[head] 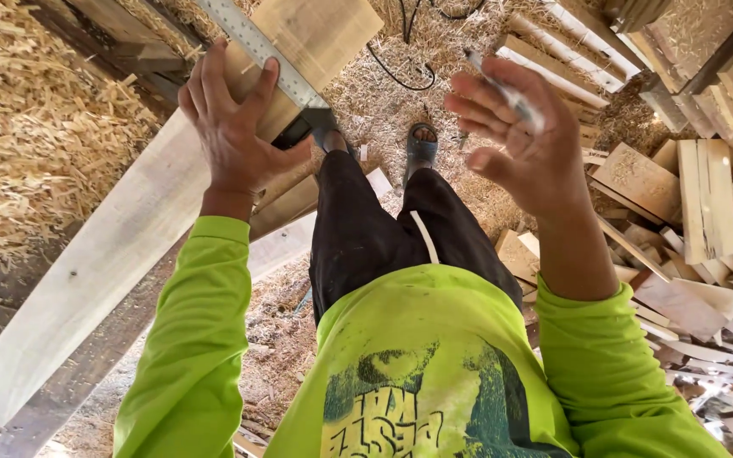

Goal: Marking measurements on wooden planks using a speed square and a pen.

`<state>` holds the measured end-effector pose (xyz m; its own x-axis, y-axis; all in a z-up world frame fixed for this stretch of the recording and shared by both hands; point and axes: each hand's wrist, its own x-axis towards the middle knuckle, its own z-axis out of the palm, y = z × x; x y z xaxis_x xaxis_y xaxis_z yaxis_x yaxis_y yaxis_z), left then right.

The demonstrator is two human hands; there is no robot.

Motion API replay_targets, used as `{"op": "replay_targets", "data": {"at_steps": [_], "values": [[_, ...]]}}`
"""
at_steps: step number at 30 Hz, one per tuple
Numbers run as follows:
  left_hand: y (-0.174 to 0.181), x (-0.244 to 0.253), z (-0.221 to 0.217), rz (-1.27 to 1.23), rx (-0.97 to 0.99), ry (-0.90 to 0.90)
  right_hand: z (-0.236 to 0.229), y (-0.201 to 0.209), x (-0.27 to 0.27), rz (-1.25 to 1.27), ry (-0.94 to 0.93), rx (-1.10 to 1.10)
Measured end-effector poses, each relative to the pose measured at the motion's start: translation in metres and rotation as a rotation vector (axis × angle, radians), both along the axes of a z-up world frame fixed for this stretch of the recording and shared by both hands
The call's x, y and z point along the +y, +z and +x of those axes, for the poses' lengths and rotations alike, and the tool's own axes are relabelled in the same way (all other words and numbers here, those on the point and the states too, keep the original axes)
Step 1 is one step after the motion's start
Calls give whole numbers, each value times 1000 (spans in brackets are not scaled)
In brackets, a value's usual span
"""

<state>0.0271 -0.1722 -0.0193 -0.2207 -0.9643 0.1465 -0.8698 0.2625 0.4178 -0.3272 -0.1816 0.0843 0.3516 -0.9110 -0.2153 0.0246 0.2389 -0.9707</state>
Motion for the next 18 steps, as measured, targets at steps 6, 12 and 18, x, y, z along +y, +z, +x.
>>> {"op": "replay_targets", "data": {"at_steps": [6, 12, 18], "values": [[-7, 2, 6, 12, -11, -18, 17, -44, -2, -76, -257, 80], [-3, 1, 2, 9, -1, 5, 80, -42, -39, -265, -122, 172], [-3, -2, 3, 8, -16, 18, 141, -70, -71, -496, 70, 305]]}}
